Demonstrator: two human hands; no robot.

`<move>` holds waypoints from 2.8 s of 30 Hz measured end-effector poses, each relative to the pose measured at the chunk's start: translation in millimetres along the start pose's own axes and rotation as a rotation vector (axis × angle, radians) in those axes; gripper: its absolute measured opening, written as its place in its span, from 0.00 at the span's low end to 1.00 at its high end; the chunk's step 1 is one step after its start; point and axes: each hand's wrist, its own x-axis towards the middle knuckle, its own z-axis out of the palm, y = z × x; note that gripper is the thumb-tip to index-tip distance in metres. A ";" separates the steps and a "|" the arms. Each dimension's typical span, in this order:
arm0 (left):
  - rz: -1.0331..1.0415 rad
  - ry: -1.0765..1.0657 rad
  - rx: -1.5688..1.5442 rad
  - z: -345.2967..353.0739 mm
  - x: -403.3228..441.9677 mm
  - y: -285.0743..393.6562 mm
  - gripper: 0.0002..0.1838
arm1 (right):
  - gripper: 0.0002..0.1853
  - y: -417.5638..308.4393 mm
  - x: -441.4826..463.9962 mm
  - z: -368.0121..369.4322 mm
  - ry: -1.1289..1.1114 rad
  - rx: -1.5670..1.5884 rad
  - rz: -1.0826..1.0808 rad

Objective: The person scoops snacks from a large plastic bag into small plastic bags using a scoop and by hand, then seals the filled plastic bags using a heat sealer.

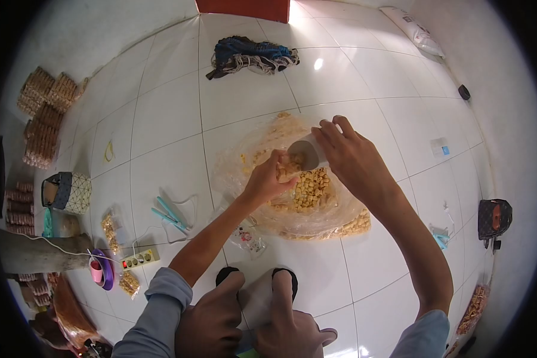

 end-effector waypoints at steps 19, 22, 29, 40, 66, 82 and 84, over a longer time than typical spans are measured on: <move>-0.127 0.121 -0.410 -7.3 -8.8 -32.9 0.31 | 0.30 -20.4 -54.7 179.9 -0.105 0.227 0.533; -0.092 0.076 -0.486 -7.7 -13.0 -44.7 0.33 | 0.31 -47.3 -55.9 218.8 -0.160 0.394 0.686; -0.181 -0.017 -0.579 -11.7 -11.5 -40.3 0.28 | 0.25 -50.6 -5.5 156.6 0.304 0.743 0.580; 0.067 0.046 -0.543 -80.0 -11.4 53.2 0.37 | 0.08 -66.6 35.3 -6.1 0.513 0.854 0.183; 0.131 0.241 -0.745 -177.8 -115.7 110.4 0.29 | 0.05 -168.0 65.0 -127.3 0.645 1.148 0.165; 0.123 0.485 -0.741 -206.3 -142.5 91.2 0.26 | 0.09 -219.9 107.1 -69.4 0.444 1.671 0.316; 0.023 0.460 -0.678 -211.6 -149.1 86.0 0.26 | 0.09 -228.0 109.6 -74.9 0.432 1.620 0.311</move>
